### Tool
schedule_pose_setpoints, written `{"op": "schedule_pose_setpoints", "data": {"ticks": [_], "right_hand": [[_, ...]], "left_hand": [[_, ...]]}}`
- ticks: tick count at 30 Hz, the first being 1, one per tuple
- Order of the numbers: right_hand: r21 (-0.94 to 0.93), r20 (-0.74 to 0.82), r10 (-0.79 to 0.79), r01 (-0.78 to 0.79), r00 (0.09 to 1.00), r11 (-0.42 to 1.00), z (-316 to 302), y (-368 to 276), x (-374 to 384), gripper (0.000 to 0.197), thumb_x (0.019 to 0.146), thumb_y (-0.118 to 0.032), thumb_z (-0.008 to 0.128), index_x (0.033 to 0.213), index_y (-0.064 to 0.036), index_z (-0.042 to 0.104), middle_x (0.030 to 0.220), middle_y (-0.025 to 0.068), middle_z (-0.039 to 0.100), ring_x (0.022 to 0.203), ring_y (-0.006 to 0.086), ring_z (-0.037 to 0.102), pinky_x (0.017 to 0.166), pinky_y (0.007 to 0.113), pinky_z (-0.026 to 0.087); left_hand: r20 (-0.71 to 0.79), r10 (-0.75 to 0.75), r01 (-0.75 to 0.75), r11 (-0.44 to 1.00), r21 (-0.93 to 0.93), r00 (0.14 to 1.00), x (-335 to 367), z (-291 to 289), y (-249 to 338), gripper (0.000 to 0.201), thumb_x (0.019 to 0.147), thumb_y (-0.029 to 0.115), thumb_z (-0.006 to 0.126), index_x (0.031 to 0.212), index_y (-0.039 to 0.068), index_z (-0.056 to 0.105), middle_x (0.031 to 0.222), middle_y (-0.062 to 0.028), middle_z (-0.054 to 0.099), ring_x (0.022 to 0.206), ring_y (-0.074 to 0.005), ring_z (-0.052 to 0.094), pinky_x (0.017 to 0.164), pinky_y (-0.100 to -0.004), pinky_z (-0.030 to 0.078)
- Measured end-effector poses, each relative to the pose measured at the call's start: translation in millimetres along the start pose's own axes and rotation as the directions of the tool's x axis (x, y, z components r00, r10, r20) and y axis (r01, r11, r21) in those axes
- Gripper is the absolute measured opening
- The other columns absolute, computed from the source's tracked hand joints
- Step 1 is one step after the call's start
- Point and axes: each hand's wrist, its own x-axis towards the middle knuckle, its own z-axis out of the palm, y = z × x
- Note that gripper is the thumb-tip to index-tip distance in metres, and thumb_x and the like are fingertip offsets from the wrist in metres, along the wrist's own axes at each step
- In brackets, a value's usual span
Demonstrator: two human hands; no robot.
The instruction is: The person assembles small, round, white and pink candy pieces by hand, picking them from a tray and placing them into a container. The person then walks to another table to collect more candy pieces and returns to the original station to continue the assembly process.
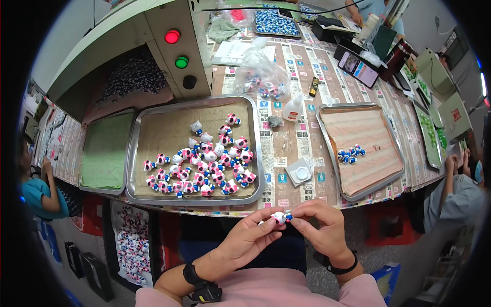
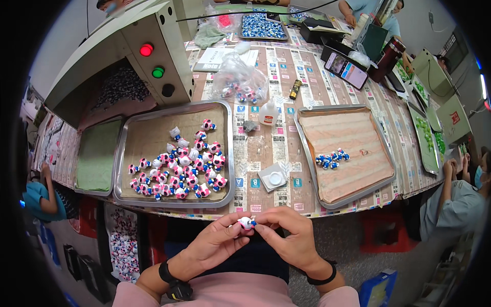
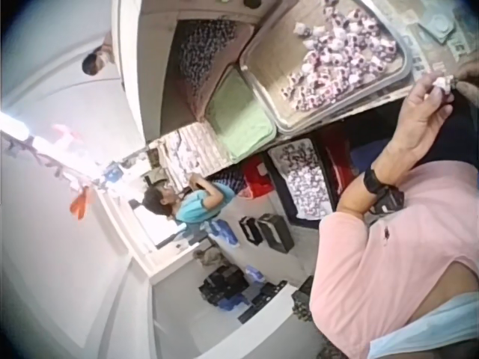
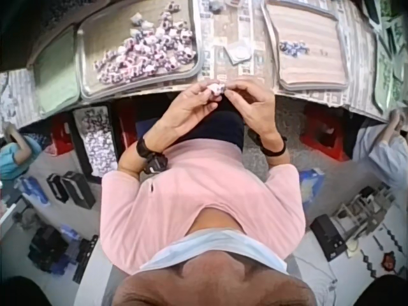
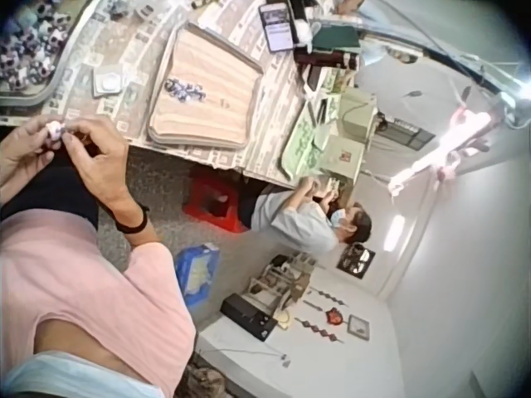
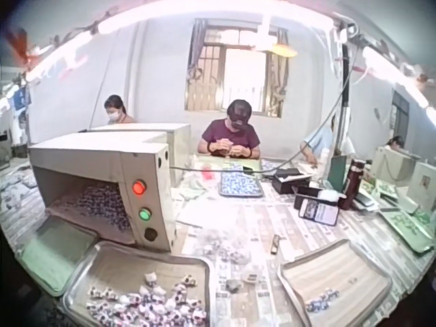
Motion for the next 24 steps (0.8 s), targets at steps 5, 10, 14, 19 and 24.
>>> {"op": "schedule_pose_setpoints", "data": {"ticks": [5,10,14,19,24], "right_hand": [[0.039,0.014,-0.004,0.004,1.0,0.999,2.2,5.2,-2.2,0.017,0.078,0.002,0.069,0.094,-0.0017,0.069,0.091,0.0096,0.066,0.079,0.0135,0.064,0.065,0.024,0.051],[0.024,0.029,-0.024,0.024,0.999,0.999,-0.8,4.5,-3.6,0.018,0.074,0.003,0.072,0.092,-0.0019,0.07,0.087,0.01,0.067,0.076,0.0151,0.065,0.064,0.024,0.051],[0.048,0.024,-0.056,0.055,0.998,0.997,1.2,7.3,-5.4,0.019,0.072,0.004,0.073,0.089,-0.0022,0.071,0.081,0.0101,0.067,0.074,0.0169,0.065,0.064,0.026,0.051],[0.031,-0.019,-0.068,0.068,0.998,0.997,5.7,6.5,-6.4,0.019,0.071,0.003,0.074,0.089,-0.003,0.071,0.082,0.0105,0.067,0.074,0.0178,0.065,0.064,0.026,0.051],[0.086,0.046,-0.031,0.027,0.998,0.996,6.5,2.7,-2.9,0.019,0.073,0.0,0.074,0.091,-0.0032,0.07,0.088,0.0106,0.068,0.076,0.0172,0.065,0.066,0.026,0.05]], "left_hand": [[-0.018,-0.008,0.008,1.0,0.003,1.0,0.1,1.7,-1.8,0.034,0.094,0.01,0.055,0.126,0.003,0.05,0.109,-0.0059,0.06,0.1,-0.0118,0.058,0.088,-0.0249,0.049],[-0.042,0.03,-0.025,0.994,0.108,0.999,-1.6,3.4,-1.9,0.035,0.092,0.011,0.058,0.125,0.001,0.051,0.109,-0.0062,0.06,0.098,-0.0113,0.059,0.088,-0.0242,0.049],[-0.058,0.151,-0.131,0.958,0.255,0.987,-2.4,5.6,-6.7,0.034,0.09,0.011,0.061,0.122,0.0,0.055,0.107,-0.006,0.062,0.095,-0.0104,0.059,0.086,-0.0237,0.049],[-0.079,0.225,-0.173,0.893,0.415,0.971,-5.5,11.7,-0.6,0.03,0.089,0.012,0.064,0.117,0.0,0.06,0.103,-0.0059,0.064,0.089,-0.0085,0.058,0.079,-0.0226,0.048],[0.023,0.364,-0.282,0.679,0.678,0.931,-11.7,13.8,13.2,0.029,0.087,0.013,0.066,0.113,0.0,0.063,0.098,-0.0026,0.065,0.078,-0.0046,0.054,0.068,-0.0198,0.044]]}}
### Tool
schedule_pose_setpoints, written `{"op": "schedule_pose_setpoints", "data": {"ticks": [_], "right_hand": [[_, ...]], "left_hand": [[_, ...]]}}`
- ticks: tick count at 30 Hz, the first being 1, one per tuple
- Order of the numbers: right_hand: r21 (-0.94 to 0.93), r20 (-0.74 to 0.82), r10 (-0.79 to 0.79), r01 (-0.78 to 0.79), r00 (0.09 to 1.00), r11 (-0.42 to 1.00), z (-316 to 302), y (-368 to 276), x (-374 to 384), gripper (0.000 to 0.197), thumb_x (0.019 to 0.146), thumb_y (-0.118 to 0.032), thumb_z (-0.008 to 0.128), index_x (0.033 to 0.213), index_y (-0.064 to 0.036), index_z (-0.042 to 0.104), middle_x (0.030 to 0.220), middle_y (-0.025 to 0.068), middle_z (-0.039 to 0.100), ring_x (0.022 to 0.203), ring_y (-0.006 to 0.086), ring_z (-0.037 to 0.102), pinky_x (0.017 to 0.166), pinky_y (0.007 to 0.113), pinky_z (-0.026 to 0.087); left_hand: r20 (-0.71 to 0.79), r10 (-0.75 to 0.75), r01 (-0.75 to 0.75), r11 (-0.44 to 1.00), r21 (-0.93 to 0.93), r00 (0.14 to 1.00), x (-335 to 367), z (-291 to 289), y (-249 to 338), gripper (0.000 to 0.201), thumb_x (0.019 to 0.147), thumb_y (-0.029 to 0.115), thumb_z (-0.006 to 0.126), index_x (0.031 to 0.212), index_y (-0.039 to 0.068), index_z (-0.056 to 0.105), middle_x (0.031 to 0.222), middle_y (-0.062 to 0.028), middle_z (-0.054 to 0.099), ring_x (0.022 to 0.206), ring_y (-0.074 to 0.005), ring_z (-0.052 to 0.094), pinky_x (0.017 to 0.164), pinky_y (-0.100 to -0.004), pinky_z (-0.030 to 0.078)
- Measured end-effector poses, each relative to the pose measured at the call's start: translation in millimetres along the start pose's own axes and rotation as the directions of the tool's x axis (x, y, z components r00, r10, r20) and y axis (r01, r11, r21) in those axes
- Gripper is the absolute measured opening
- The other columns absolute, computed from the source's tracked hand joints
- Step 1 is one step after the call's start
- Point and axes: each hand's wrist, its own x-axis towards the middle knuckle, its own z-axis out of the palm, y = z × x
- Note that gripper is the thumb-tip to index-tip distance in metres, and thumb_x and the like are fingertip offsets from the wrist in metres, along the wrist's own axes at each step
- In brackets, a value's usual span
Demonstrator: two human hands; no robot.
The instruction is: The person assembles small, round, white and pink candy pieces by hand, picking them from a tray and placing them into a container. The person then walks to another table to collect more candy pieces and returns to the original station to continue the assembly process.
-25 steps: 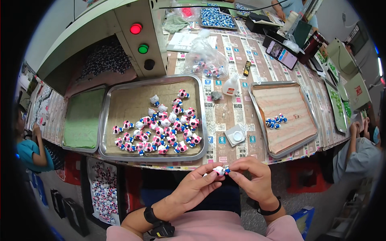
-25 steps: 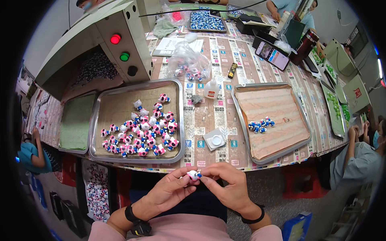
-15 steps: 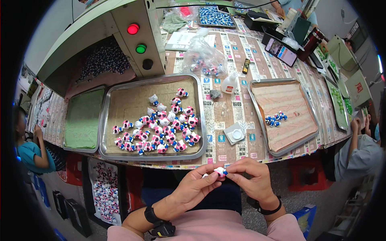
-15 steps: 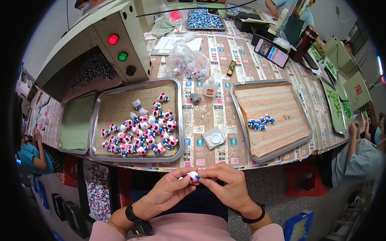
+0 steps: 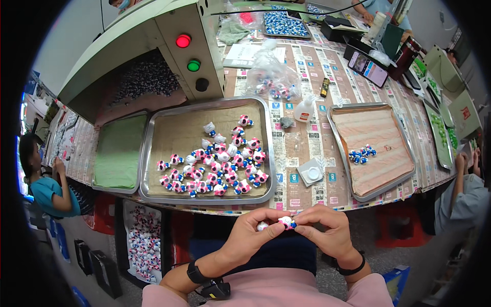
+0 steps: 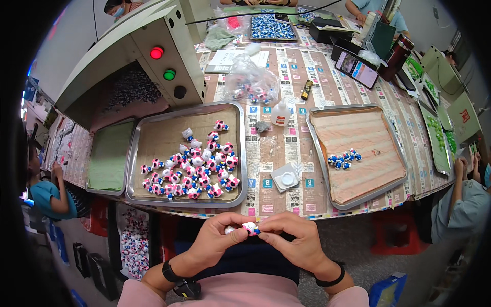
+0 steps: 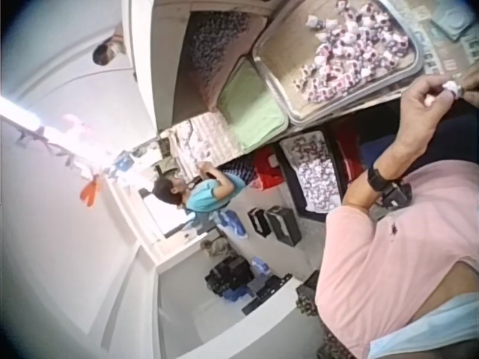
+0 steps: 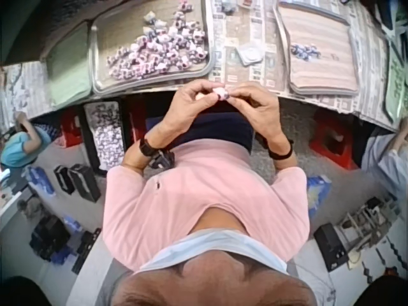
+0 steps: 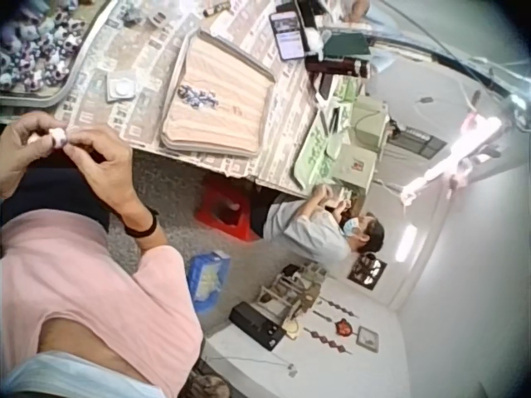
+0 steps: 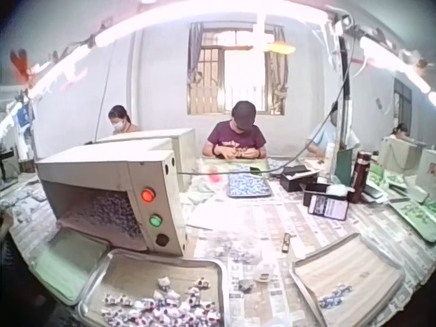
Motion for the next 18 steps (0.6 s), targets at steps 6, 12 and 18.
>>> {"op": "schedule_pose_setpoints", "data": {"ticks": [6,12,18], "right_hand": [[-0.095,-0.04,-0.071,0.067,0.997,0.993,-13.5,-2.9,-0.1,0.017,0.076,-0.002,0.072,0.093,-0.0022,0.07,0.091,0.0104,0.068,0.08,0.017,0.064,0.069,0.026,0.05],[-0.094,-0.044,-0.011,0.006,0.999,0.996,-19.2,3.3,-7.9,0.015,0.078,-0.001,0.07,0.093,-0.0019,0.07,0.089,0.0098,0.067,0.075,0.0147,0.063,0.066,0.024,0.049],[-0.121,-0.074,-0.006,-0.003,0.997,0.993,-23.1,1.6,-13.4,0.015,0.079,-0.001,0.07,0.093,-0.0018,0.07,0.088,0.0099,0.067,0.072,0.0141,0.062,0.064,0.024,0.049]], "left_hand": [[-0.153,0.29,-0.155,0.807,0.57,0.945,14.0,-37.2,34.5,0.02,0.085,0.012,0.066,0.103,0.004,0.067,0.083,-0.0013,0.065,0.067,-0.0049,0.052,0.058,-0.021,0.041],[-0.106,0.451,-0.149,0.495,0.856,0.886,39.8,-67.6,46.8,0.021,0.084,0.017,0.066,0.101,0.004,0.066,0.074,-0.0069,0.064,0.056,-0.0128,0.053,0.052,-0.0258,0.041],[-0.011,0.485,-0.134,0.263,0.955,0.874,47.7,-62.1,48.9,0.028,0.083,0.019,0.066,0.108,0.008,0.065,0.087,-0.0126,0.067,0.075,-0.0283,0.064,0.065,-0.0361,0.05]]}}
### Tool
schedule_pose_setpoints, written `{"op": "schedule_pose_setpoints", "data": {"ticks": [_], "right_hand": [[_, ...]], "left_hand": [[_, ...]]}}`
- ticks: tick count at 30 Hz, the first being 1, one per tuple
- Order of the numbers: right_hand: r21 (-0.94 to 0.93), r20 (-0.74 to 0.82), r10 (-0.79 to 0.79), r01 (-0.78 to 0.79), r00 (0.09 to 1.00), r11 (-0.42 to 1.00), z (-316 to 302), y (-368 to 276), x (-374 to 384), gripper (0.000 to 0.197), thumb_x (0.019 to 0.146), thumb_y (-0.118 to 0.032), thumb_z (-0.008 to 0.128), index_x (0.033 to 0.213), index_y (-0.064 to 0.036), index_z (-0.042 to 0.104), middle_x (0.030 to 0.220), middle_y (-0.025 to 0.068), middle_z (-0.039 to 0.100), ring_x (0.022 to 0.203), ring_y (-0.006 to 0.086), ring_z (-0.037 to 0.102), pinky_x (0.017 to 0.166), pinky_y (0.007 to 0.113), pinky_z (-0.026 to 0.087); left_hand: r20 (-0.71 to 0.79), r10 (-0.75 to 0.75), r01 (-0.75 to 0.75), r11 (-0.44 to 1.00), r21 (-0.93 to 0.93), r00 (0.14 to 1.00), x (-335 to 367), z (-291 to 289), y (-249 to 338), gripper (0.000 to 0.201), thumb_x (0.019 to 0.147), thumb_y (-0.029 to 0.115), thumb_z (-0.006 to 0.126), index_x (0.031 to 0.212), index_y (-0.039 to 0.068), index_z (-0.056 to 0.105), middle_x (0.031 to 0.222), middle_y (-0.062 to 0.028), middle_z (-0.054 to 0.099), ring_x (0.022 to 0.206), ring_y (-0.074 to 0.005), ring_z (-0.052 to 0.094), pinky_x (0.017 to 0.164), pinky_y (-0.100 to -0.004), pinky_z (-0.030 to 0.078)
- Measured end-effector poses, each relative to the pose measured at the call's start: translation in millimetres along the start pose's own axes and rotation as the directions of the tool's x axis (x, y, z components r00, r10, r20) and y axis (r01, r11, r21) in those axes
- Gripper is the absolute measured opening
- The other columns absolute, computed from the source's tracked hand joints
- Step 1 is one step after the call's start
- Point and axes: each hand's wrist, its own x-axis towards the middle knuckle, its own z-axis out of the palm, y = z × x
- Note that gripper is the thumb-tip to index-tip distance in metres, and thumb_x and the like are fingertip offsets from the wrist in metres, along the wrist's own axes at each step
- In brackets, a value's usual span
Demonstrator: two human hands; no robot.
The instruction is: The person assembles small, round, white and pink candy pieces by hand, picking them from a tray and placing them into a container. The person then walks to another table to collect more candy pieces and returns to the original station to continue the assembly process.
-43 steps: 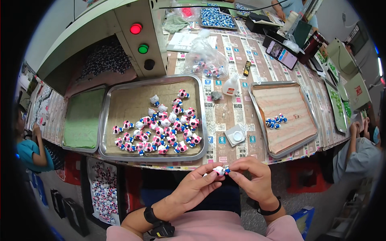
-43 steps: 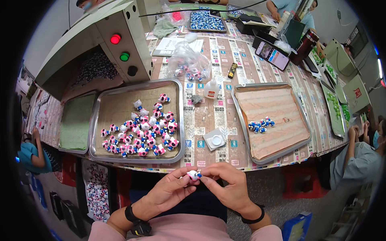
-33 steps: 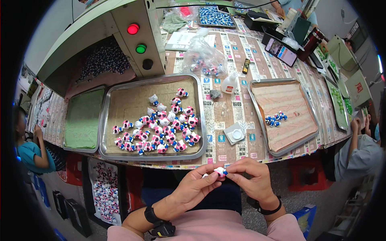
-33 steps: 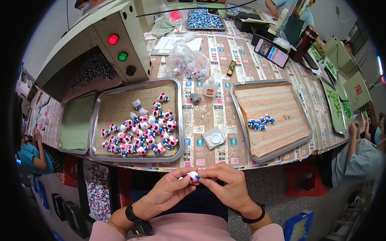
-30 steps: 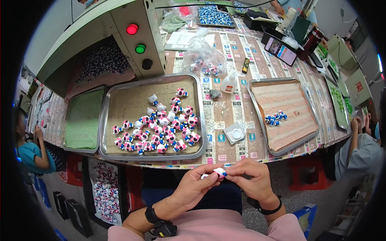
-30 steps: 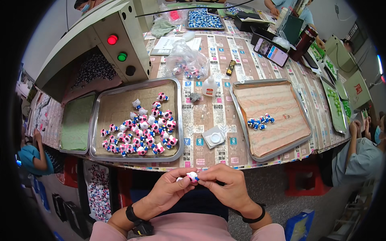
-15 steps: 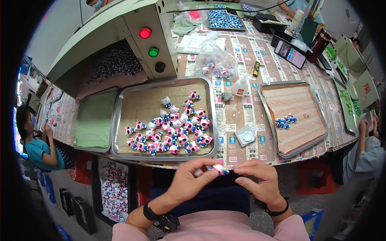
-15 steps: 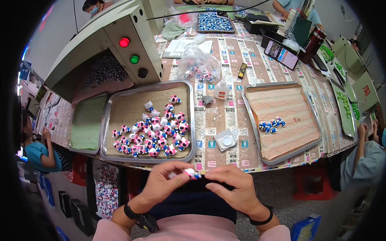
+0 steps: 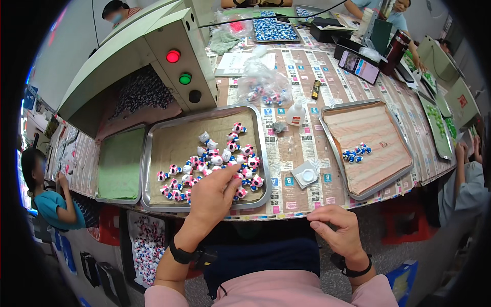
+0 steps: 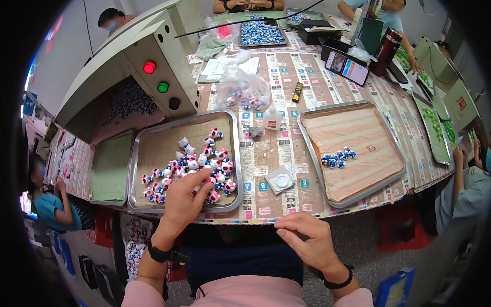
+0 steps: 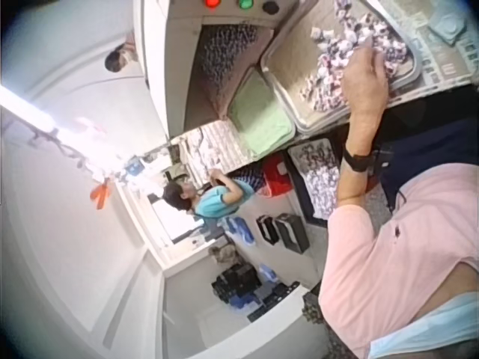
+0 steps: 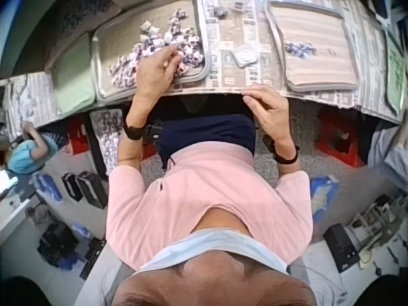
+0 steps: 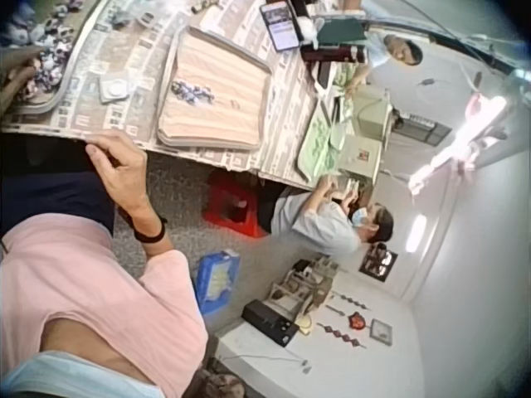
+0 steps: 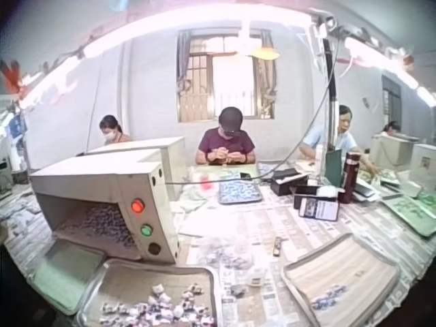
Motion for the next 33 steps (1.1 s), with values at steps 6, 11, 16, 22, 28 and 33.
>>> {"op": "schedule_pose_setpoints", "data": {"ticks": [6,11,16,22,28,33], "right_hand": [[-0.059,-0.113,-0.014,0.007,0.994,0.998,-23.2,7.2,-2.6,0.014,0.078,0.0,0.069,0.092,-0.0008,0.069,0.088,0.0111,0.067,0.073,0.0144,0.062,0.064,0.023,0.049],[-0.291,-0.331,-0.088,-0.013,0.939,0.957,-63.1,18.7,14.0,0.013,0.079,0.0,0.066,0.091,-0.0005,0.068,0.087,0.0095,0.066,0.073,0.0153,0.061,0.061,0.025,0.048],[-0.52,-0.388,-0.089,-0.139,0.917,0.843,-112.8,48.3,38.6,0.018,0.077,-0.002,0.064,0.095,-0.0016,0.066,0.093,0.0118,0.064,0.084,0.0259,0.06,0.073,0.033,0.048],[-0.725,-0.169,-0.128,-0.035,0.977,0.688,-113.4,83.2,60.8,0.023,0.075,0.0,0.062,0.098,-0.0029,0.065,0.095,0.0142,0.062,0.088,0.028,0.059,0.075,0.035,0.047],[-0.437,-0.245,0.105,-0.206,0.964,0.875,-104.7,70.2,61.7,0.026,0.079,0.001,0.057,0.104,-0.0028,0.063,0.093,0.013,0.061,0.09,0.0243,0.059,0.077,0.033,0.048],[0.025,-0.188,0.144,-0.142,0.971,0.99,-91.1,64.5,39.6,0.02,0.087,-0.001,0.057,0.105,0.0023,0.061,0.094,0.0049,0.061,0.087,0.0124,0.06,0.072,0.025,0.048]], "left_hand": [[-0.027,0.015,-0.012,0.992,0.129,1.0,7.1,5.4,-8.8,0.029,0.081,0.015,0.067,0.109,0.008,0.064,0.095,-0.0134,0.067,0.082,-0.0291,0.065,0.07,-0.0363,0.05],[-0.114,0.087,-0.081,0.995,0.06,0.99,5.5,-8.9,-11.7,0.023,0.079,0.003,0.063,0.102,0.004,0.062,0.095,-0.012,0.062,0.086,-0.0245,0.061,0.073,-0.0316,0.047],[-0.057,-0.051,0.029,0.938,-0.344,0.997,-9.4,-15.0,0.8,0.03,0.075,-0.01,0.046,0.102,0.002,0.051,0.091,-0.0064,0.047,0.081,-0.015,0.049,0.071,-0.0295,0.043],[0.3,-0.09,0.311,0.398,-0.863,0.95,-35.6,-5.4,37.8,0.021,0.087,-0.005,0.046,0.105,0.003,0.041,0.102,-0.0128,0.054,0.091,-0.0167,0.059,0.078,-0.0283,0.051],[0.611,-0.13,0.608,-0.067,-0.791,0.781,-49.2,6.6,56.2,0.026,0.094,0.007,0.051,0.118,-0.003,0.048,0.112,-0.0206,0.059,0.091,-0.0219,0.065,0.076,-0.0288,0.056],[0.655,-0.114,0.631,-0.192,-0.752,0.747,-55.9,21.8,50.9,0.028,0.093,0.006,0.053,0.12,-0.002,0.05,0.112,-0.018,0.059,0.09,-0.0205,0.065,0.076,-0.0278,0.056]]}}
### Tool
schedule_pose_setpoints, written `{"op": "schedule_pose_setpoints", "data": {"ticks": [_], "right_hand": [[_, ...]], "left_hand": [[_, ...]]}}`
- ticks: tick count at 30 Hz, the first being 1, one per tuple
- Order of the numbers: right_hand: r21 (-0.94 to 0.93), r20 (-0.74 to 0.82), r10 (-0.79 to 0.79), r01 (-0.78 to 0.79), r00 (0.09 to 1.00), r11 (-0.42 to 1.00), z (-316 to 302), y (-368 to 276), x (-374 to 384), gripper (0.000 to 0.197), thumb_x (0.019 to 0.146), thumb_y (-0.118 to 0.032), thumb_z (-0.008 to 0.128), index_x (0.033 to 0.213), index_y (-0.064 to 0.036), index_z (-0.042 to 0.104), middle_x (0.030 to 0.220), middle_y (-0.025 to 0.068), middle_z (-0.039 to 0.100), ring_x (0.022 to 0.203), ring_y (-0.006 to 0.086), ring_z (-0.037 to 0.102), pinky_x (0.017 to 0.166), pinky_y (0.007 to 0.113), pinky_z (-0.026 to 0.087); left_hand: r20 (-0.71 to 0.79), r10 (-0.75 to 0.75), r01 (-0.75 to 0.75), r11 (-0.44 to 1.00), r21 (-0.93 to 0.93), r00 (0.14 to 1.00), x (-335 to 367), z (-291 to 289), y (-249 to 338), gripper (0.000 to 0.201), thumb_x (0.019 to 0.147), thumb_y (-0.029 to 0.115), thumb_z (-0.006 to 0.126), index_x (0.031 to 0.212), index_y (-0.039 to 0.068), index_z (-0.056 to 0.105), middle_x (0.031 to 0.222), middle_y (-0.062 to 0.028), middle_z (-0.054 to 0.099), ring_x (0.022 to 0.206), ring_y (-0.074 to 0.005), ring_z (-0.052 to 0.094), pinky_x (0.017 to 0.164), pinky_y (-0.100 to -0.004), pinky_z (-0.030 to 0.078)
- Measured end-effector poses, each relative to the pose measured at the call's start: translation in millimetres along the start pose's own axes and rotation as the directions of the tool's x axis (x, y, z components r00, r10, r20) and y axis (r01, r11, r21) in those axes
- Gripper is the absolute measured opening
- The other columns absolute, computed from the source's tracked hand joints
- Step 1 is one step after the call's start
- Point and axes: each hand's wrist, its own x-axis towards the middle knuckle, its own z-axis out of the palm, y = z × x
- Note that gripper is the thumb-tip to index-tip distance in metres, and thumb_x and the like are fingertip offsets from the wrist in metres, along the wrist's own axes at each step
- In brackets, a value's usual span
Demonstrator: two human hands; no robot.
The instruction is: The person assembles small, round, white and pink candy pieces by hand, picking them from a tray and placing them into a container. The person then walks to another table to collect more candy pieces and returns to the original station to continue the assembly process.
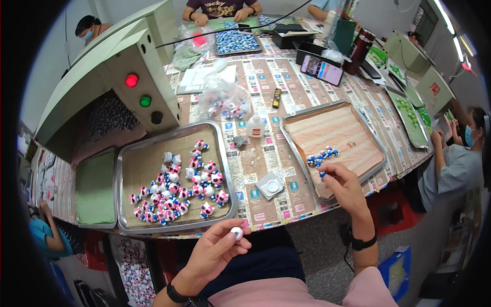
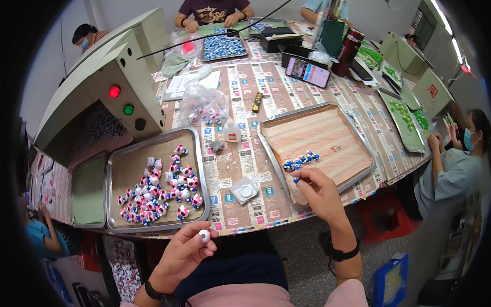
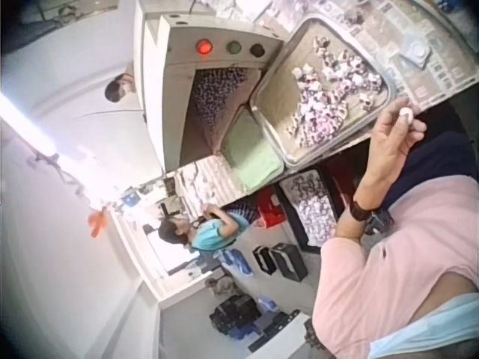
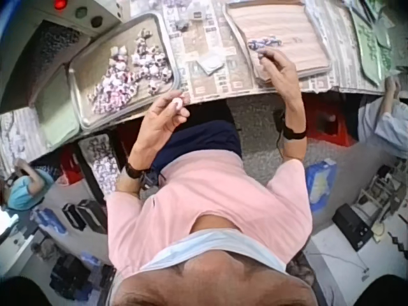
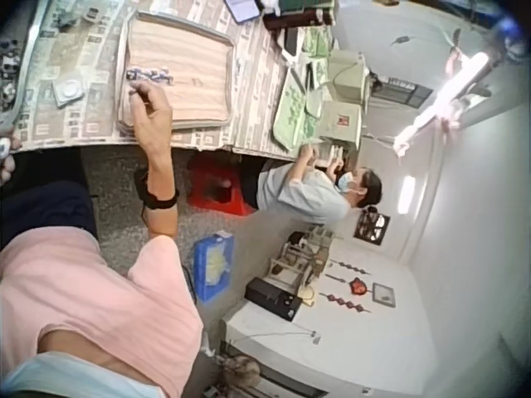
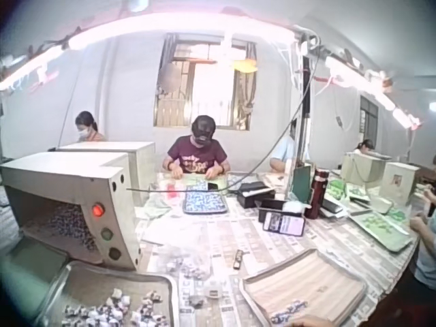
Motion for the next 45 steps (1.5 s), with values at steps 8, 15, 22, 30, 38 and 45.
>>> {"op": "schedule_pose_setpoints", "data": {"ticks": [8,15,22,30,38,45], "right_hand": [[0.285,0.184,0.18,-0.227,0.966,0.931,51.0,-26.2,-17.4,0.02,0.082,0.001,0.065,0.102,0.0031,0.061,0.093,0.005,0.063,0.081,0.0082,0.06,0.068,0.02,0.049],[-0.183,0.026,-0.208,0.21,0.978,0.96,87.1,-35.0,2.8,0.014,0.077,0.002,0.067,0.091,0.0014,0.066,0.086,0.0089,0.063,0.071,0.014,0.062,0.06,0.026,0.049],[-0.43,0.115,-0.285,0.306,0.952,0.849,95.6,-28.7,11.5,0.014,0.074,0.0,0.068,0.088,-0.0006,0.067,0.084,0.0113,0.064,0.074,0.0234,0.062,0.066,0.032,0.048],[-0.37,0.08,-0.283,0.292,0.956,0.882,96.4,-40.4,2.1,0.014,0.074,-0.001,0.068,0.088,-0.0013,0.067,0.084,0.0109,0.064,0.076,0.0229,0.062,0.066,0.032,0.048],[0.103,0.24,-0.077,0.053,0.968,0.993,101.0,-65.5,-44.2,0.017,0.077,-0.001,0.07,0.094,-0.0003,0.069,0.09,0.0089,0.067,0.077,0.0127,0.062,0.066,0.024,0.049],[0.185,0.24,-0.06,0.015,0.969,0.983,108.3,-58.4,-57.2,0.021,0.077,0.001,0.071,0.097,-0.0018,0.07,0.092,0.0093,0.067,0.078,0.0123,0.063,0.067,0.023,0.05]], "left_hand": [[0.05,-0.03,0.032,0.999,-0.035,0.998,3.2,1.0,-3.0,0.04,0.093,0.003,0.052,0.131,0.0,0.044,0.128,-0.0135,0.051,0.104,-0.0209,0.062,0.087,-0.0272,0.054],[0.135,-0.045,0.059,0.993,-0.105,0.99,0.3,-8.2,-8.9,0.034,0.099,0.011,0.043,0.131,0.001,0.042,0.128,-0.0164,0.052,0.11,-0.0231,0.059,0.091,-0.0286,0.052],[0.153,-0.041,0.06,0.991,-0.119,0.987,0.0,-11.4,-11.7,0.034,0.098,0.014,0.045,0.129,0.0,0.045,0.125,-0.0141,0.054,0.107,-0.0197,0.059,0.09,-0.0279,0.052],[0.091,-0.051,0.063,0.988,-0.141,0.995,3.4,-9.6,-16.2,0.038,0.096,0.011,0.05,0.131,0.0,0.044,0.113,-0.0126,0.058,0.1,-0.018,0.062,0.086,-0.0264,0.054],[0.084,-0.058,0.07,0.987,-0.144,0.995,8.3,-9.2,-20.3,0.038,0.094,0.01,0.053,0.131,0.001,0.045,0.11,-0.0104,0.06,0.097,-0.0166,0.062,0.084,-0.0261,0.054],[0.073,-0.077,0.085,0.99,-0.11,0.994,8.6,-6.8,-24.3,0.037,0.093,0.01,0.055,0.128,0.001,0.048,0.109,-0.0105,0.06,0.097,-0.0171,0.062,0.084,-0.0269,0.054]]}}
